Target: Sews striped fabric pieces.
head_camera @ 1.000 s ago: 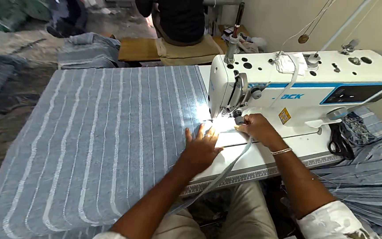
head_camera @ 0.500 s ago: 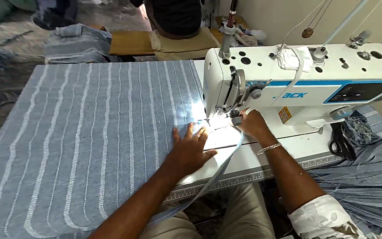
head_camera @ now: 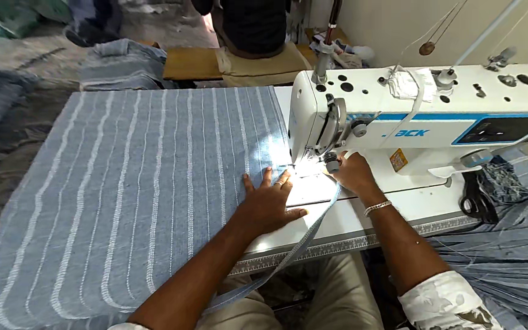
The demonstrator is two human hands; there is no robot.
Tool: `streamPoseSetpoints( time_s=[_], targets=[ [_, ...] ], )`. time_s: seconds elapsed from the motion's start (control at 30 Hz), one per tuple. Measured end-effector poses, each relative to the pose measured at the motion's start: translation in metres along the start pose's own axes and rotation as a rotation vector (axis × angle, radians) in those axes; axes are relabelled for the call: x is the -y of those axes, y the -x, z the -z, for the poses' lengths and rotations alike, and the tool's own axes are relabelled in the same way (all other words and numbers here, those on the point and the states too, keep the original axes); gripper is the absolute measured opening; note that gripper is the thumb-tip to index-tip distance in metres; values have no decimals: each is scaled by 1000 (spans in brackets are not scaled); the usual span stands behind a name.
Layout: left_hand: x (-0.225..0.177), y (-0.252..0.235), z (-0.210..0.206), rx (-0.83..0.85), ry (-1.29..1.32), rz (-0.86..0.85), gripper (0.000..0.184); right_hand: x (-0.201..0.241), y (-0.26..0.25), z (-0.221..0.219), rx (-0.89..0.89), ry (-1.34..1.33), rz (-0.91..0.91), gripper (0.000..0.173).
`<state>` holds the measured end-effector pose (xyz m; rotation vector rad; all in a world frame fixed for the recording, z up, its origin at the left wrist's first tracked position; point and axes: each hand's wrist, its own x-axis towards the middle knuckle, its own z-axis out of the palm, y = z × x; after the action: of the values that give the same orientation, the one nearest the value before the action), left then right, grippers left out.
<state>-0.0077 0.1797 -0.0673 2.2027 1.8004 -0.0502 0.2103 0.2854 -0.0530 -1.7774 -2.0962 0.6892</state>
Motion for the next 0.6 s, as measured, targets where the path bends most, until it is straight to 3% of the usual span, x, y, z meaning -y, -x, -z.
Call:
streamPoseSetpoints(
  time_s=[0.17,0.27,0.37,0.47,0.53,0.57,0.6],
  targets=[
    [5,-9,6,20,25,-26,94,14,5,-4,-104,67,18,19],
    [9,-10,6,12,-4,-40,90,7,9,4,-57,82,81,19],
    [13,-12,4,-9,-9,-71,86,-25,34,53,36,68,64,42],
    [16,-12,4,-5,4,-78,85,-61,82,106,-200,157,-56,45],
    [16,-14,5,-20,6,-77,87,-95,97,105,-338,316,-104,41],
    [15,-15,5,-31,7,-70,88,-112,99,94,-309,395,-102,46],
    [13,-14,5,-34,11,-60,89,-125,101,80,-246,452,-94,62]
  ],
)
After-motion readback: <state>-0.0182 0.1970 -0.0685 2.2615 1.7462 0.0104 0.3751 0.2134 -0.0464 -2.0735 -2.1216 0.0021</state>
